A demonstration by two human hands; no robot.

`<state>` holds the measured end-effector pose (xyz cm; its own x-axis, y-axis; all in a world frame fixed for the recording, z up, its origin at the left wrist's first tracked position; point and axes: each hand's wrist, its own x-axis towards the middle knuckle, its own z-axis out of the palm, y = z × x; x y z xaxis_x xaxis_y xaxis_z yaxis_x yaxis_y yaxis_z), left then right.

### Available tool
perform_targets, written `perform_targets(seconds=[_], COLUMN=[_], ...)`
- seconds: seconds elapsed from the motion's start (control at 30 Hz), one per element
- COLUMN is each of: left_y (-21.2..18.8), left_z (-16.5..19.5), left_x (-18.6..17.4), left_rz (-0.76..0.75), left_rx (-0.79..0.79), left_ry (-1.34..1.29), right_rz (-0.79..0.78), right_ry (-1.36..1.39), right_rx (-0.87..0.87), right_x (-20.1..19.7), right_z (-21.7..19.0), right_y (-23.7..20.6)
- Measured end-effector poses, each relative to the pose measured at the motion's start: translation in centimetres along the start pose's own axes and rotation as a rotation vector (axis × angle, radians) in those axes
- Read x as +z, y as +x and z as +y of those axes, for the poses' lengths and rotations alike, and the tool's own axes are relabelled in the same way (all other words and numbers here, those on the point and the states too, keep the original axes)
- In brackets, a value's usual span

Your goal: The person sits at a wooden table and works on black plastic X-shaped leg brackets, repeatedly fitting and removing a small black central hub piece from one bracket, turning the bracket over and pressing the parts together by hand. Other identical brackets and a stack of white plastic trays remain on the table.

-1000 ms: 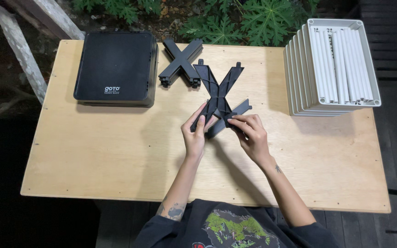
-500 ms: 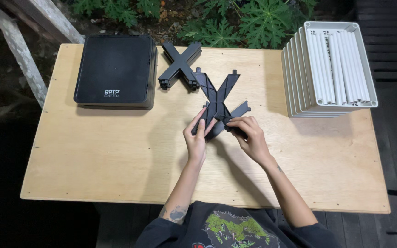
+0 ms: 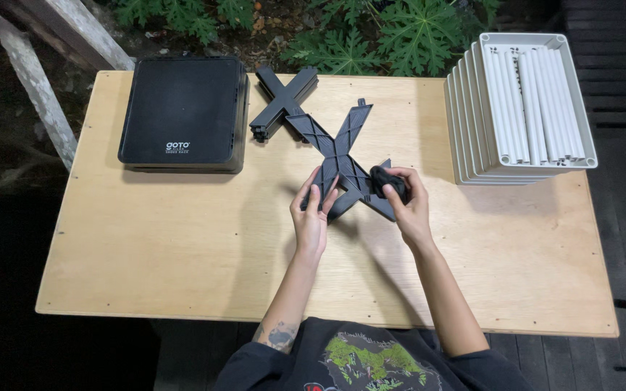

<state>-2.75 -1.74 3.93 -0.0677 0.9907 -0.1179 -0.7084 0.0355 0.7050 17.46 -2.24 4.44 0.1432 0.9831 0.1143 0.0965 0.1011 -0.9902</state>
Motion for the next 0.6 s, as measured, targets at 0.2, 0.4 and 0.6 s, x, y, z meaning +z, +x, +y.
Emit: perform_targets(seconds=[0.2,0.4,0.6], left_y=[0.6,0.7,0.8], left_z=[-0.7,-0.9,0.5], left_x=[-2.0,-3.6,-2.7], left_rz=[-0.274,-0.313,-0.37], left_rx=[-0.233,-0.301,-0.352], left_ry=[0.214,0.118,0.072], right_rz=[-0.044,0.035,0.042], right_ry=[-0.035,0.166,0.227], right_rx=[-0.164,-0.028,-0.145], right_x=[0.1,0.0,0.5], right_z=[-1.6,-2.1,-0.8], right_y=[0.4,-0.2,-0.4])
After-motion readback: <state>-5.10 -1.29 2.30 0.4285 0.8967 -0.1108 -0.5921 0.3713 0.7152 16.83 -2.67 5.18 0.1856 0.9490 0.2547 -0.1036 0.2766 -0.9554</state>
